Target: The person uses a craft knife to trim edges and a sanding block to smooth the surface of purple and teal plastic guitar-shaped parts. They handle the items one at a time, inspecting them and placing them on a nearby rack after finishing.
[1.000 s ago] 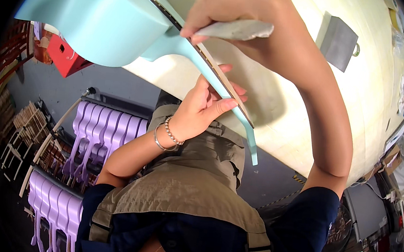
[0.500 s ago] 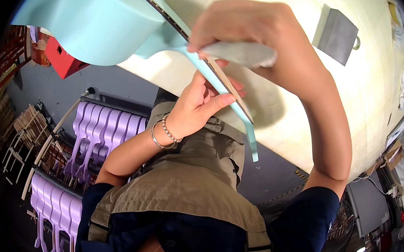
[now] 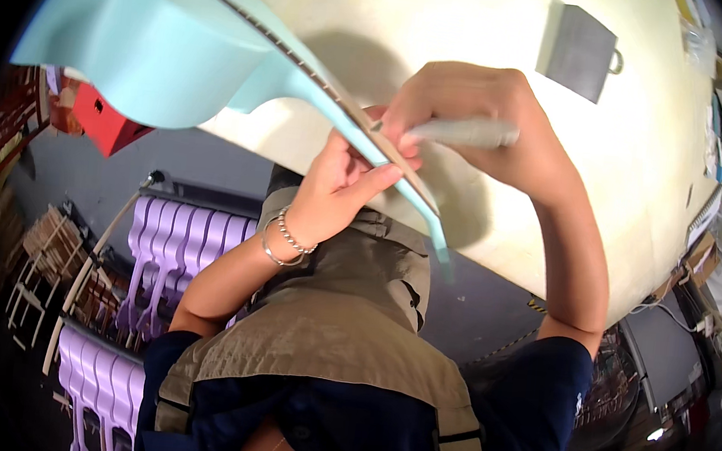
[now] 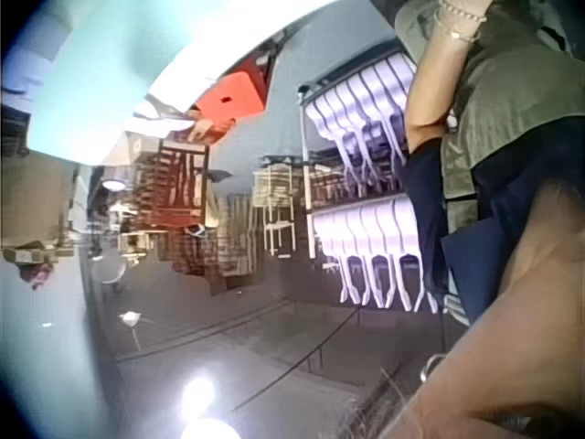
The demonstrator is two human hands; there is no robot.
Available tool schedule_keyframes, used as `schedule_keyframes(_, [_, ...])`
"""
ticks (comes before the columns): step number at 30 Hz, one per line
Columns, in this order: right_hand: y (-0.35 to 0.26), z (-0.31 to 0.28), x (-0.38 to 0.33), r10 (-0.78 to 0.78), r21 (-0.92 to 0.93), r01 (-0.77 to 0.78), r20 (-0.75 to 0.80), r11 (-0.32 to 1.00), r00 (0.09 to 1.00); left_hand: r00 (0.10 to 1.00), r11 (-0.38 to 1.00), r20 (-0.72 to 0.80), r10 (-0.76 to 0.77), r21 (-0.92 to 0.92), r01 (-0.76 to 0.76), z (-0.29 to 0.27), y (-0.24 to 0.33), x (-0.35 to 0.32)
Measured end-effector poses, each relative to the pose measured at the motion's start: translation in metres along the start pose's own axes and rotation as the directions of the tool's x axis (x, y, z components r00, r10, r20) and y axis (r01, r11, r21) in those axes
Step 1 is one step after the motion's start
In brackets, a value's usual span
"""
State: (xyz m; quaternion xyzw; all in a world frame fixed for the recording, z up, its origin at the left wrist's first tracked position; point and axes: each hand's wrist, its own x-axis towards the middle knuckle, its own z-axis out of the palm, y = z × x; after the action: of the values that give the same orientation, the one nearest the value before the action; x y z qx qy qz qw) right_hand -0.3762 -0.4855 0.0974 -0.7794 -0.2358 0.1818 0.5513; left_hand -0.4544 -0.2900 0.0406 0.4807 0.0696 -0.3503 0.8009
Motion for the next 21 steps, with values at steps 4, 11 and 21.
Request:
schedule_keyframes(4, [0.024,0.003,-0.003,0.453,0.396,-0.307,-0.355,0.865,0.818,0.992,0.996,-0.124,0.030,-0.085,-0.040,-0.003,0.018,0.009])
schedule_keyframes(11, [0.085,-0.028,-0.036,-0.078,-0.489,-0.847,-0.872,0.208,0.484,0.983,0.994,-0.178,0.044,0.110,-0.025,-0.014,0.047,0.020])
schedule_keyframes(21, [0.016,0.023,-0.042,0.079,-0.383,-0.514,-0.739,0.768,0.669,0.859,0.083,0.480,0.179,0.862,-0.500,-0.034,0.158,-0.025])
